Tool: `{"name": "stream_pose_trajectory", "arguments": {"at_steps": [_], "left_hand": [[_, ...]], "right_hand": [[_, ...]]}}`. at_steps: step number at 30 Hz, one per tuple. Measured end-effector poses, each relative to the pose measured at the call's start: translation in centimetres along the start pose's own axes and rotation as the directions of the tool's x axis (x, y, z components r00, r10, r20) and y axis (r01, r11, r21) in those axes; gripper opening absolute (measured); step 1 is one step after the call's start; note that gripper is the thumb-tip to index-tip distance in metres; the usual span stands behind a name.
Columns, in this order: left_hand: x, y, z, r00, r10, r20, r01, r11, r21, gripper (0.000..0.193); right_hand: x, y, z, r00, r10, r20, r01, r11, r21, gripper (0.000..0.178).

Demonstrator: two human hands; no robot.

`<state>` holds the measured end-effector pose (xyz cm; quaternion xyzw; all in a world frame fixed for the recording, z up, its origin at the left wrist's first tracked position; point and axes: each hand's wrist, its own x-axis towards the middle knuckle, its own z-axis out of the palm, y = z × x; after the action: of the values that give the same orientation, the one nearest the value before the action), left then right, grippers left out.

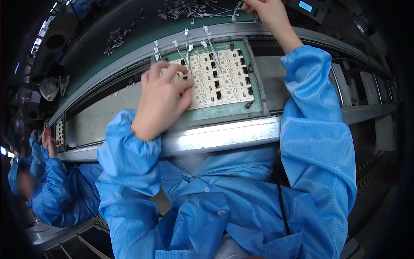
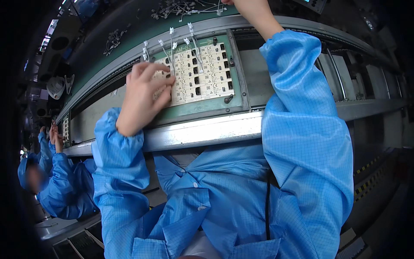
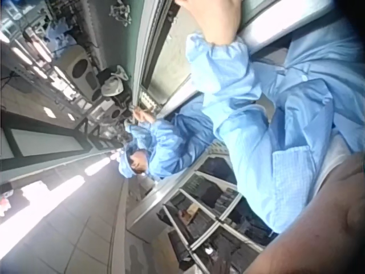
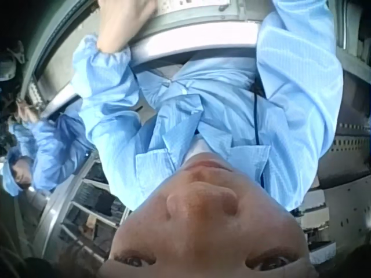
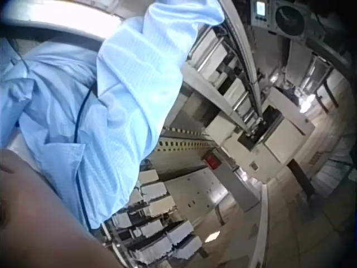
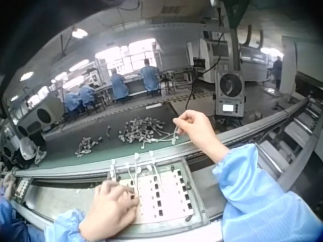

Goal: Assembling electronic components onto circuit board panels at a manual assembly station.

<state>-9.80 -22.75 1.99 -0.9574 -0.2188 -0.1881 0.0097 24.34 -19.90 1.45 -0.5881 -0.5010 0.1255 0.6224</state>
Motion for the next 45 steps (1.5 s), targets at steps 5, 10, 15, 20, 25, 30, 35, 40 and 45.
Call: {"name": "stream_pose_trajectory", "arguments": {"at_steps": [5, 10, 15, 20, 25, 30, 35, 40, 45], "left_hand": [[2.4, -1.8, -1.4, 0.987, 0.116, 0.110, -0.123, 0.990, 0.066, 0.020], [13.3, -10.3, 0.9, 0.999, -0.024, 0.039, 0.020, 0.993, 0.120, 0.029], [17.3, -15.5, 6.3, 0.958, -0.277, -0.075, 0.286, 0.937, 0.201, 0.027], [17.8, -15.0, 6.0, 0.956, -0.268, -0.115, 0.291, 0.911, 0.293, 0.020], [16.9, -13.7, 3.7, 0.887, -0.275, -0.372, 0.236, 0.961, -0.148, 0.019], [14.2, -13.9, 1.4, 0.874, -0.452, -0.175, 0.182, 0.640, -0.746, 0.012], [10.4, -12.8, -0.4, 0.923, -0.379, -0.066, 0.140, 0.492, -0.859, 0.009], [6.5, -11.4, -1.6, 0.935, -0.341, -0.096, 0.064, 0.428, -0.902, 0.010], [0.5, -9.1, -2.3, 0.969, -0.213, -0.123, 0.002, 0.505, -0.863, 0.017]], "right_hand": [[-1.1, -1.4, -2.3, 0.999, -0.002, 0.048, -0.013, 0.948, 0.319, 0.012], [-7.4, -4.5, -2.3, 0.962, -0.056, 0.267, 0.019, 0.990, 0.140, 0.021], [-12.2, -7.2, -1.1, 0.927, 0.128, 0.353, -0.065, 0.981, -0.184, 0.014], [-14.3, -7.9, 0.5, 0.908, 0.025, 0.418, 0.099, 0.957, -0.272, 0.013], [-15.5, -7.4, 1.8, 0.814, -0.325, 0.482, 0.537, 0.737, -0.410, 0.006], [-15.7, -6.6, 2.0, 0.840, -0.139, 0.524, 0.383, 0.837, -0.391, 0.004], [-15.7, -6.9, 1.5, 0.834, -0.063, 0.548, 0.328, 0.855, -0.402, 0.004], [-15.9, -7.4, 1.4, 0.805, -0.172, 0.567, 0.456, 0.791, -0.408, 0.004], [-15.9, -8.5, 1.3, 0.750, -0.194, 0.632, 0.547, 0.719, -0.429, 0.006]]}}
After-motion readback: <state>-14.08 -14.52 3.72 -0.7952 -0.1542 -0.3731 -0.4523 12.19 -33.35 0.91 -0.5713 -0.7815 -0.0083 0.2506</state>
